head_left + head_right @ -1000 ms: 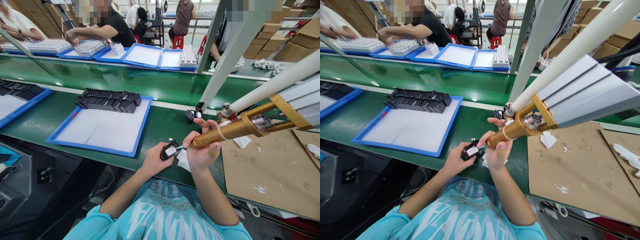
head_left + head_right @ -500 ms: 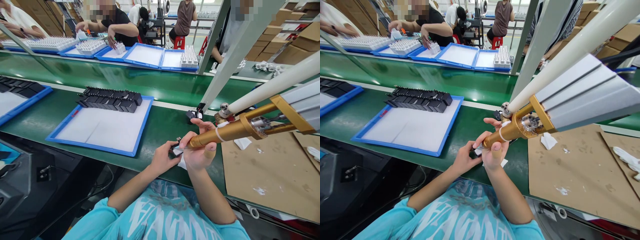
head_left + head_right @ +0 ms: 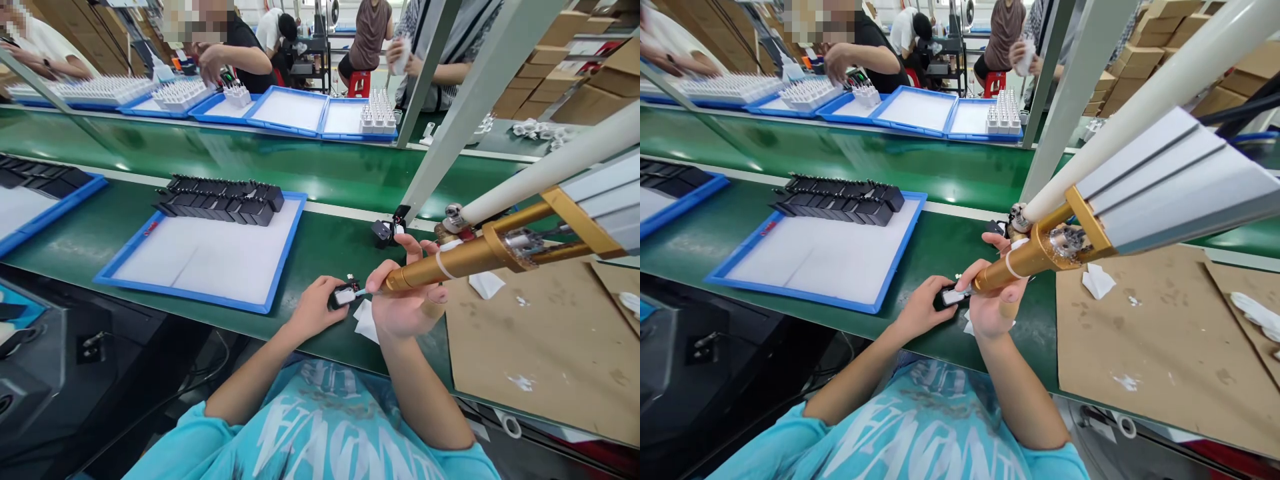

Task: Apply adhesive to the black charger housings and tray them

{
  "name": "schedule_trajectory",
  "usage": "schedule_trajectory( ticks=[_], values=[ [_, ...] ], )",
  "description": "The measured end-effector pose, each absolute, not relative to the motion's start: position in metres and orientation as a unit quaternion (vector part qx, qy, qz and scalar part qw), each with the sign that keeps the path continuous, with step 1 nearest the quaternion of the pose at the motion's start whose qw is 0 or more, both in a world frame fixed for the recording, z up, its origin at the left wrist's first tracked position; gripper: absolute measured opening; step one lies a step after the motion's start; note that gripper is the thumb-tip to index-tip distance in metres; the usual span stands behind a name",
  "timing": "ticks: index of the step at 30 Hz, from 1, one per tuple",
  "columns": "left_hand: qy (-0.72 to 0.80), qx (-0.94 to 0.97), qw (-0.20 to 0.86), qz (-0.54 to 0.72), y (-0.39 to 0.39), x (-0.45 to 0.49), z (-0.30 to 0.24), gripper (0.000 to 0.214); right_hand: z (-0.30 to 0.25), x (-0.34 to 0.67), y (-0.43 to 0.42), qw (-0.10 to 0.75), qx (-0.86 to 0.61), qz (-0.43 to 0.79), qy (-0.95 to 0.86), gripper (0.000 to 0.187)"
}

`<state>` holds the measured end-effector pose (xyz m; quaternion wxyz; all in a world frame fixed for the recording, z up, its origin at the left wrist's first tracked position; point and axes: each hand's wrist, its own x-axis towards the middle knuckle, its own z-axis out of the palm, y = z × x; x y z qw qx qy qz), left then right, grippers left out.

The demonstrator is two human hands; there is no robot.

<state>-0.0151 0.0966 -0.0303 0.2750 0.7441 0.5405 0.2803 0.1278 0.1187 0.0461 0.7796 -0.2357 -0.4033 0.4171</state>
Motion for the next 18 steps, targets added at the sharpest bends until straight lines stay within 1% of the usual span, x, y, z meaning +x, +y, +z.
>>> schedule_trajectory(
  ticks=[3,7,8,13,16,18],
  values=[
    [0.534,0.741,0.308,0.267,0.100,-0.029,-0.028,0.042,0.045,0.134,0.120,0.786,-0.241,0.409,-0.396,0.040],
    [0.509,0.739,0.355,0.263,0.107,-0.034,-0.016,0.059,0.043,0.143,0.119,0.787,-0.254,0.403,-0.393,0.039],
    [0.511,0.733,0.364,0.261,0.109,-0.032,-0.014,0.058,0.042,0.145,0.119,0.786,-0.256,0.404,-0.392,0.039],
    [0.497,0.688,0.437,0.298,0.119,-0.017,-0.015,0.033,0.038,0.152,0.117,0.787,-0.253,0.404,-0.392,0.039],
    [0.491,0.678,0.453,0.309,0.122,-0.013,-0.021,0.028,0.036,0.154,0.117,0.788,-0.247,0.411,-0.385,0.038],
    [0.479,0.689,0.452,0.303,0.122,-0.014,-0.022,0.028,0.036,0.155,0.117,0.791,-0.236,0.418,-0.380,0.037]
  ],
)
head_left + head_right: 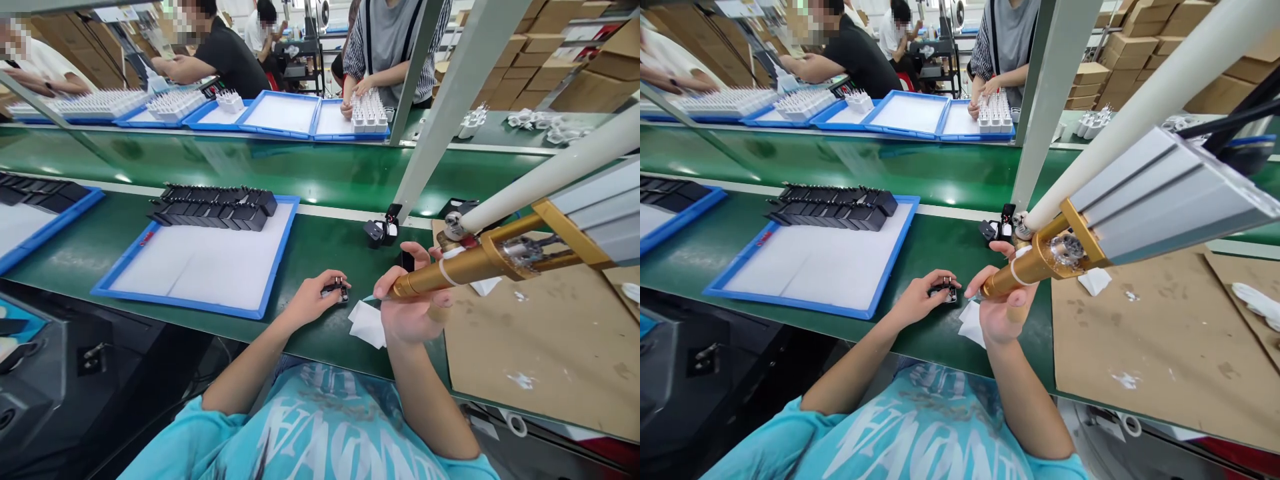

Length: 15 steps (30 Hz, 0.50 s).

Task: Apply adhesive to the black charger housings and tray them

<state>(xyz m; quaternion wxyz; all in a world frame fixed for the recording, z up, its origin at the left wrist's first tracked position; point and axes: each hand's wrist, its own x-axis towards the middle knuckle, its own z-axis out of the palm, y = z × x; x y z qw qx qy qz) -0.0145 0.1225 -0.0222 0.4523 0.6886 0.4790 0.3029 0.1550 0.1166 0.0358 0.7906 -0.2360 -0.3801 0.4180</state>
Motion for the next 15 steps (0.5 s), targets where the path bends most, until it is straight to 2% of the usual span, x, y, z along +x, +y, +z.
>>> schedule_trajectory(
  ticks=[3,7,11,15],
  values=[
    [0.457,0.735,0.412,0.285,0.121,-0.019,-0.016,0.033,0.036,0.157,0.117,0.794,-0.223,0.422,-0.378,0.038],
    [0.422,0.823,0.302,0.231,0.115,-0.023,-0.005,0.051,0.036,0.158,0.116,0.794,-0.236,0.414,-0.378,0.038],
    [0.426,0.852,0.216,0.215,0.109,-0.021,-0.005,0.043,0.035,0.159,0.115,0.787,-0.248,0.419,-0.378,0.040],
    [0.434,0.852,0.174,0.237,0.105,-0.018,-0.012,0.038,0.033,0.160,0.114,0.782,-0.241,0.428,-0.383,0.041]
  ],
)
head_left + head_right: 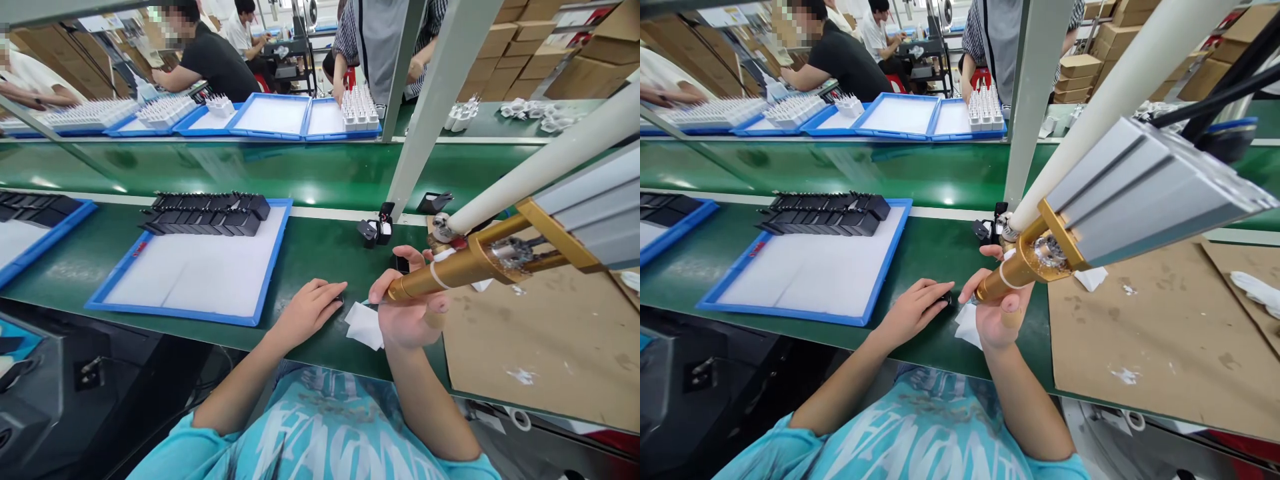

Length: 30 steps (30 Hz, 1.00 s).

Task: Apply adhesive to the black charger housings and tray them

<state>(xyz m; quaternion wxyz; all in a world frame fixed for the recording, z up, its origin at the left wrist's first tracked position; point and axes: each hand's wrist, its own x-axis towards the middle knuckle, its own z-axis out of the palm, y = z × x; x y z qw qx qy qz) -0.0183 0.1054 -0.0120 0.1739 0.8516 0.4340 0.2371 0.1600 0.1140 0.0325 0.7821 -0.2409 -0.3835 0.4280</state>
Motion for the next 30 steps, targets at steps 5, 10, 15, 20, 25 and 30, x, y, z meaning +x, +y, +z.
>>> schedule_trajectory(
  ticks=[5,10,15,20,25,30],
  values=[
    [0.427,0.839,0.172,0.291,0.107,-0.015,-0.020,0.026,0.033,0.160,0.114,0.785,-0.227,0.431,-0.382,0.040],
    [0.413,0.857,0.165,0.261,0.111,-0.012,-0.025,0.021,0.034,0.161,0.114,0.780,-0.230,0.435,-0.386,0.041],
    [0.411,0.894,0.090,0.155,0.112,-0.014,-0.027,0.029,0.033,0.161,0.113,0.782,-0.213,0.444,-0.382,0.040],
    [0.437,0.885,0.130,0.088,0.113,-0.017,-0.025,0.027,0.033,0.160,0.111,0.780,-0.233,0.441,-0.376,0.041],
    [0.508,0.671,0.452,0.294,0.116,-0.021,-0.026,0.031,0.035,0.161,0.113,0.787,-0.221,0.441,-0.371,0.038],
    [0.406,0.271,0.761,0.426,0.115,-0.019,-0.022,0.040,0.036,0.161,0.112,0.794,-0.221,0.434,-0.364,0.036]
  ],
)
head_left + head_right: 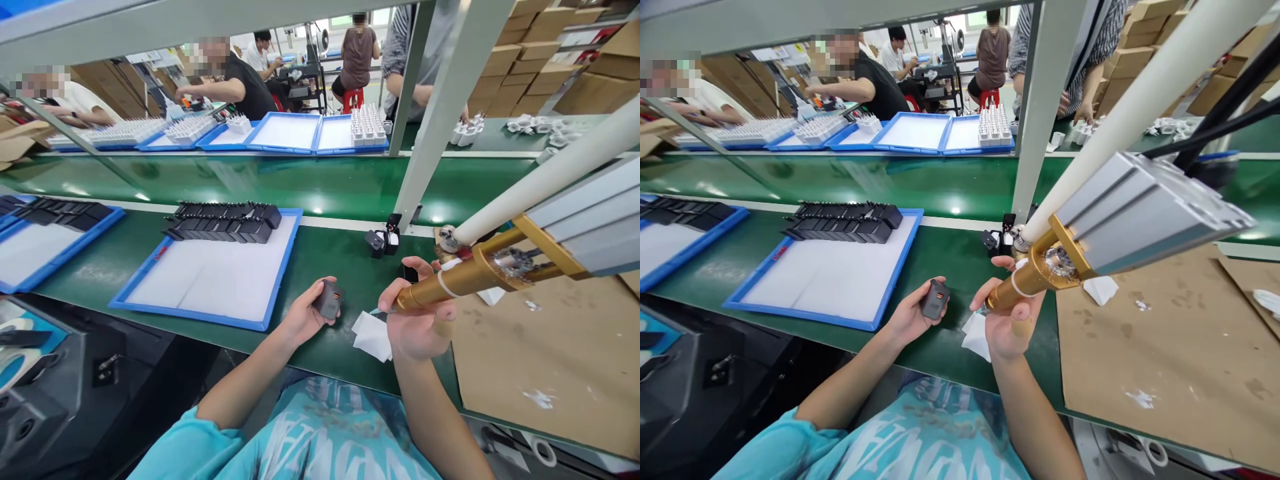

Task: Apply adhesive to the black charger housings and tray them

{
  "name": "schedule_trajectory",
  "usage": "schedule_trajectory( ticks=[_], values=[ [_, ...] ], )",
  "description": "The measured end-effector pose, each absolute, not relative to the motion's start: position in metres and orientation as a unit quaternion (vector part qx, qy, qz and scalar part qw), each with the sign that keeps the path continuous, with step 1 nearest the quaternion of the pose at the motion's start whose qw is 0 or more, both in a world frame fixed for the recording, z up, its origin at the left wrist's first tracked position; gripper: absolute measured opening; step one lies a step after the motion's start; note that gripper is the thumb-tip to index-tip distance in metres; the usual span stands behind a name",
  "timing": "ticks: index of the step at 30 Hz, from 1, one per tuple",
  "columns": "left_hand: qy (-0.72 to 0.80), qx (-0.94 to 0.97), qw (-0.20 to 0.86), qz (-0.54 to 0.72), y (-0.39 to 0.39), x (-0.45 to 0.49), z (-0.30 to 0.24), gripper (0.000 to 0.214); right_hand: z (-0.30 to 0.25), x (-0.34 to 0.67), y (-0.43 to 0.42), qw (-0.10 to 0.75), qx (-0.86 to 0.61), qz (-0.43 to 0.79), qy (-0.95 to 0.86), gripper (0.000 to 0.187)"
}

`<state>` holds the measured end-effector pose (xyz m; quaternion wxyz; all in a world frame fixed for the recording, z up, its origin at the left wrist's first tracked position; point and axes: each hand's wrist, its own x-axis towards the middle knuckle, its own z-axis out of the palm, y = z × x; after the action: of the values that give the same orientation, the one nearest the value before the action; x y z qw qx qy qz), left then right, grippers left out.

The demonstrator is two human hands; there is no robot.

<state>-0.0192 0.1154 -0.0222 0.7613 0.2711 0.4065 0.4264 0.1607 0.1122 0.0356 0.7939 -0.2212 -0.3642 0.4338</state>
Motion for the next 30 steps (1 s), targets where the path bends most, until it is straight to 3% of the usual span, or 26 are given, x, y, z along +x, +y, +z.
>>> schedule_trajectory(
  ticks=[7,24,27,30],
  values=[
    [0.300,0.207,0.801,0.474,0.113,-0.028,-0.013,0.029,0.036,0.162,0.113,0.793,-0.221,0.429,-0.371,0.039],
    [0.292,0.405,0.685,0.530,0.109,-0.062,0.000,0.035,0.035,0.164,0.113,0.798,-0.251,0.413,-0.359,0.043],
    [0.393,0.529,0.574,0.486,0.110,-0.069,0.000,0.037,0.035,0.165,0.113,0.795,-0.261,0.416,-0.356,0.043],
    [0.546,0.697,0.272,0.376,0.129,-0.087,0.001,0.038,0.035,0.165,0.113,0.791,-0.273,0.425,-0.345,0.042]
  ],
)
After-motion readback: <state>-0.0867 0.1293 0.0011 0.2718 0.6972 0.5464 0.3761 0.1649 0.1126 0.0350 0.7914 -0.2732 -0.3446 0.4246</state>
